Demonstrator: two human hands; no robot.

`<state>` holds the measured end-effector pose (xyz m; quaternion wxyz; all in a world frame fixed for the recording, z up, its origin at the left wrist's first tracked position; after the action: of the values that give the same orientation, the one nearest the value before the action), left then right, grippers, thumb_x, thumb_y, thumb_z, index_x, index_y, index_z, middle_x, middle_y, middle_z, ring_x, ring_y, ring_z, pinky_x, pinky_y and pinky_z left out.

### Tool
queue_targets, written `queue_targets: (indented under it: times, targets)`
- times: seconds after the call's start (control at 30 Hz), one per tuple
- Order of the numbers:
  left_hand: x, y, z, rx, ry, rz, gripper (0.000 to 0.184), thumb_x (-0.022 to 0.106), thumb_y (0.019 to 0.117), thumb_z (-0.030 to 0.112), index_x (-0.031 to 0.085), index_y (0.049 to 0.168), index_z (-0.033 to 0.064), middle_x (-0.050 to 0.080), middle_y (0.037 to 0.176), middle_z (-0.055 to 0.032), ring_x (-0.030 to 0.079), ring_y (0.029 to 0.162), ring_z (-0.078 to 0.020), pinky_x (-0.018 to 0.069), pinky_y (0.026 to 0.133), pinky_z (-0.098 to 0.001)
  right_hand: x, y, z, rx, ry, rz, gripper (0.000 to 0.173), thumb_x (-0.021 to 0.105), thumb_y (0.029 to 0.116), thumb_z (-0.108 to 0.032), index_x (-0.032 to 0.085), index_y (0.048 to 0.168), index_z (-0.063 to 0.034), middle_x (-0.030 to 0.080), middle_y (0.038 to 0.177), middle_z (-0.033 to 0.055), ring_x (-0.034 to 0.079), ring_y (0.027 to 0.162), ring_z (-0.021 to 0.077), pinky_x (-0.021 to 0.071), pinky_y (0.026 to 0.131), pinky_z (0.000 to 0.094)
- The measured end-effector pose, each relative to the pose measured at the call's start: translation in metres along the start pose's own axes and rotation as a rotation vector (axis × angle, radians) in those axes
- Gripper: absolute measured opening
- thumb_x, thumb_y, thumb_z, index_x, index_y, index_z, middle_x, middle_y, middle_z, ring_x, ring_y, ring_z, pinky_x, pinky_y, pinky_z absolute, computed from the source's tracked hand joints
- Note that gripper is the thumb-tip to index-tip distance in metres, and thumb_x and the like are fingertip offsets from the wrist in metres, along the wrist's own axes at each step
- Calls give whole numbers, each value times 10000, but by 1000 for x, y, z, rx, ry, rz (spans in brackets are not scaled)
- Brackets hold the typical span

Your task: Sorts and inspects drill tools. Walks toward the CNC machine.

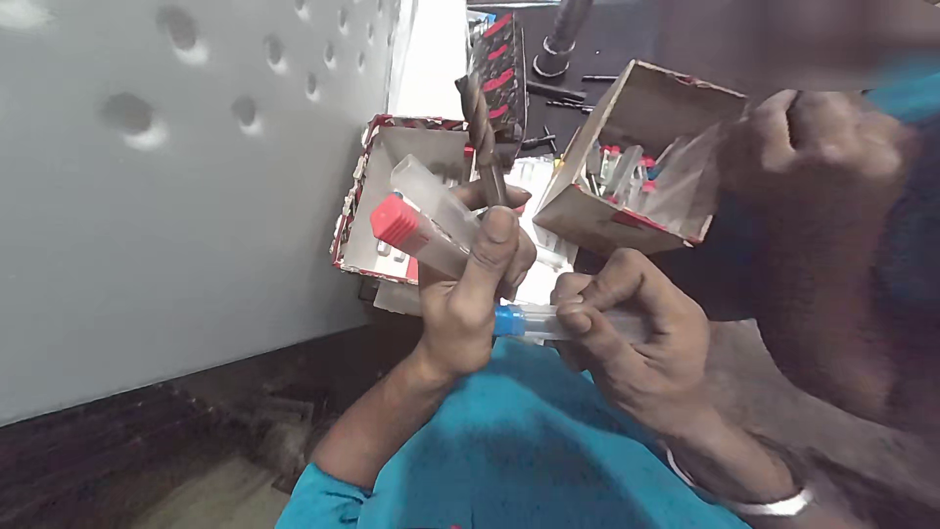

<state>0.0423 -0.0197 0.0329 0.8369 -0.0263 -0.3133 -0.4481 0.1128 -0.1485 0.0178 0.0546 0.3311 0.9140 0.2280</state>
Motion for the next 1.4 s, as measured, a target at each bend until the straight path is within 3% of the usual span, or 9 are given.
queue_targets:
  times: [0.43, 0.5, 0.63, 0.73, 0.9, 1.03, 1.13, 1.23, 1.4]
  targets:
    - [3, -3, -4, -19, -91, -43, 253, 572, 1048, 322, 592, 1183, 110, 501, 615, 56, 485, 534, -8, 431, 533, -167, 4, -4, 3, 26, 95, -1, 200, 617, 1042, -294, 534, 935, -147, 600, 782, -68, 564, 609, -45, 494, 516, 105]
    - [0, 0, -4, -12, -69, -50, 265, 576, 1045, 338, 597, 1187, 114, 502, 609, 60, 489, 528, -7, 436, 529, -167, 0, -1, 5, 26, 63, -52, 206, 597, 1048, -332, 548, 962, -150, 612, 824, -78, 580, 647, -58, 511, 551, 97]
    - [-14, 9, 3, 91, 14, -23, 284, 504, 1074, 345, 581, 1195, 100, 489, 614, 50, 472, 505, -25, 436, 504, -171, -9, 7, 9, 123, 44, -299, 281, 573, 1052, -365, 576, 1156, -104, 631, 961, -76, 583, 760, -76, 519, 644, 95]
    - [-24, 7, 11, 155, 76, -17, 258, 531, 1065, 349, 579, 1185, 125, 506, 628, 64, 498, 527, -18, 469, 535, -174, -13, 13, 9, 152, -21, -513, 362, 601, 1046, -289, 608, 1286, -18, 695, 1066, 6, 646, 900, -24, 566, 788, 144]
    - [-64, -3, 35, 296, 264, 84, 248, 598, 1028, 384, 620, 1187, 196, 573, 687, 97, 517, 557, 5, 462, 538, -154, -23, 37, 8, 43, -366, -728, 309, 582, 1045, -302, 683, 1247, -91, 710, 1144, 20, 653, 1053, 45, 550, 922, 231]
    - [-99, -22, 52, 347, 409, 198, 257, 624, 1014, 384, 625, 1175, 184, 606, 691, 84, 552, 565, -14, 491, 551, -177, -26, 89, 3, -85, -627, -736, 289, 588, 1008, -381, 731, 1192, -211, 634, 1059, -60, 609, 920, 12, 536, 745, 216]
    - [-111, -34, 55, 363, 455, 215, 229, 626, 1018, 348, 653, 1156, 168, 621, 709, 82, 557, 586, -2, 484, 561, -168, -6, 132, 11, -158, -759, -843, 272, 619, 961, -326, 734, 1191, -237, 628, 1075, -35, 614, 978, 104, 540, 812, 332]
    - [-118, -44, 53, 349, 437, 221, 199, 632, 1016, 328, 670, 1141, 178, 635, 732, 86, 570, 609, -1, 500, 585, -177, 27, 158, 35, -141, -850, -1062, 220, 729, 906, -211, 762, 1122, -239, 676, 1044, -10, 640, 1016, 189, 537, 881, 433]
    - [-124, -52, 51, 353, 399, 260, 186, 628, 1019, 309, 675, 1137, 173, 650, 739, 91, 591, 629, 10, 515, 607, -165, 78, 156, 80, 136, -1065, -1494, 156, 763, 908, -201, 783, 1063, -213, 702, 1032, 63, 673, 970, 287, 545, 822, 546]
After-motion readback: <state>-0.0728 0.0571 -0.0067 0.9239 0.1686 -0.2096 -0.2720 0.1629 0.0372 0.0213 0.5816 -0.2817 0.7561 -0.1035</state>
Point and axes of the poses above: each hand's wrist, its own y-axis towards the middle knuckle, its own x-axis out of the palm, z = x × y, the point moved 1 cm from there along y, towards the middle knuckle
